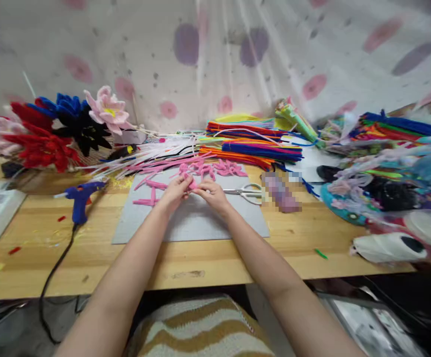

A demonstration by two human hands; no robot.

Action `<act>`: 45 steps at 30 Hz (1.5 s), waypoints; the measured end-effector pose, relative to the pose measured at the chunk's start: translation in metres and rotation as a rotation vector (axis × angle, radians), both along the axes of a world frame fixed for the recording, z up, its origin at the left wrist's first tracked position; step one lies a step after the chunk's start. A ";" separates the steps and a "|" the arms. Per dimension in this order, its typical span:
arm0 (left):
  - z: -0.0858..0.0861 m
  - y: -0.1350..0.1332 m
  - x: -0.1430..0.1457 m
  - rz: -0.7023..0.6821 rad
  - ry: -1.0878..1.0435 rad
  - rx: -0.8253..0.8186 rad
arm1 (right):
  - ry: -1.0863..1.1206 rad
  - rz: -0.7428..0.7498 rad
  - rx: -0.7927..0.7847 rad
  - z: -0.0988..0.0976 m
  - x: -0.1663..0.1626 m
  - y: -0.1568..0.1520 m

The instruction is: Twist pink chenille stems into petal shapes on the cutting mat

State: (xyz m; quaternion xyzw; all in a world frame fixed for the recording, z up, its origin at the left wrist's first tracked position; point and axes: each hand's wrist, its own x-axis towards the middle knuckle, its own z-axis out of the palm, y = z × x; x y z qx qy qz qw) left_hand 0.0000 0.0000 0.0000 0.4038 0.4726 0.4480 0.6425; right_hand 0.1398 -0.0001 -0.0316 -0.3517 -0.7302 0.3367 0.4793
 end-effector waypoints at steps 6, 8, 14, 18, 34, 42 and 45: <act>0.013 0.005 -0.024 -0.006 0.032 0.016 | 0.004 -0.041 -0.062 -0.014 0.000 -0.002; 0.016 0.003 -0.025 -0.020 0.108 0.080 | 0.021 -0.038 -0.081 -0.017 -0.002 -0.005; 0.011 0.001 -0.017 0.060 0.282 0.247 | 0.003 -0.004 -0.107 -0.017 -0.005 -0.010; 0.009 0.001 -0.015 0.084 0.257 0.248 | -0.001 0.010 -0.123 -0.015 -0.004 -0.011; 0.024 -0.002 -0.036 -0.262 0.532 0.218 | 0.154 0.220 -0.272 -0.002 0.008 -0.012; 0.013 -0.011 -0.034 -0.260 0.014 0.041 | 0.251 0.225 -0.343 -0.015 0.009 -0.006; 0.009 -0.010 -0.029 -0.226 -0.146 0.002 | 0.305 0.240 -0.378 -0.016 0.008 -0.006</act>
